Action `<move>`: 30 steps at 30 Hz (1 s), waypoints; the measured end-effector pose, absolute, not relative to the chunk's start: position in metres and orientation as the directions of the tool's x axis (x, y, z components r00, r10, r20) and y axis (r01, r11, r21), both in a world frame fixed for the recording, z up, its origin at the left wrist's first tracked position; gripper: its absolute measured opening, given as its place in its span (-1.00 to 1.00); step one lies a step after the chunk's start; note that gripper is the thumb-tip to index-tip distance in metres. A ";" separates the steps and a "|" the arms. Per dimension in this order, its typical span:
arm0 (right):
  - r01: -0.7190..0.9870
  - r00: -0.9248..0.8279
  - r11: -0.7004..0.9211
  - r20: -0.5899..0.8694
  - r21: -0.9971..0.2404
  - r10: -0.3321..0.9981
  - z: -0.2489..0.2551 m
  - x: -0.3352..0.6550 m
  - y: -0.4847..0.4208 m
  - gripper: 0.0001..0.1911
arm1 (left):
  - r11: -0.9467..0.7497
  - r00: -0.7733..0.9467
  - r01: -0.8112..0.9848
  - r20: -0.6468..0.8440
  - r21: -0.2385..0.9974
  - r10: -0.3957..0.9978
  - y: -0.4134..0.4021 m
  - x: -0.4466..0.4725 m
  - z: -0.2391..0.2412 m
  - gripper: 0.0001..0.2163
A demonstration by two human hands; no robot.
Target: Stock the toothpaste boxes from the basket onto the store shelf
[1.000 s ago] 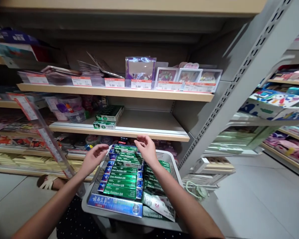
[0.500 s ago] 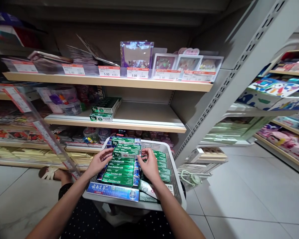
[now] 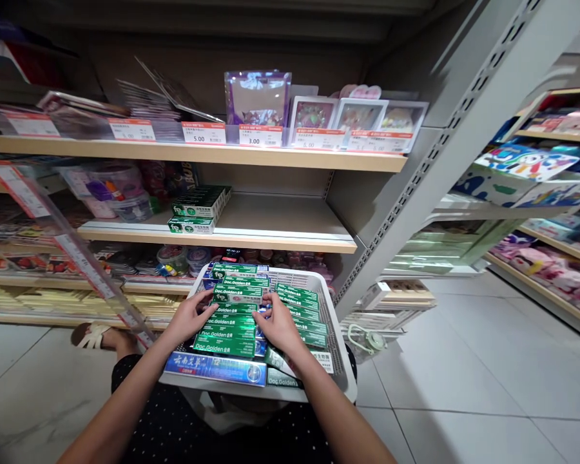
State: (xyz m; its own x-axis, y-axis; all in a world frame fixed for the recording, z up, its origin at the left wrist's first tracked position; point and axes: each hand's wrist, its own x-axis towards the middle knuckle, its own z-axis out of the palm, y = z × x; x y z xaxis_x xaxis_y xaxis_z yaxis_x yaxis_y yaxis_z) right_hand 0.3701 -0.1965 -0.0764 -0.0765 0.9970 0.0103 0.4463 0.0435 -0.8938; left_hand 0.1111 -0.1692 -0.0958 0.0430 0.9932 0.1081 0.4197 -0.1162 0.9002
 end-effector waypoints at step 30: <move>0.226 0.015 0.170 0.178 -0.959 0.984 -0.067 0.363 -0.195 -0.69 | -0.217 0.066 0.225 0.208 0.950 0.976 -0.168 0.105 -0.085 -0.62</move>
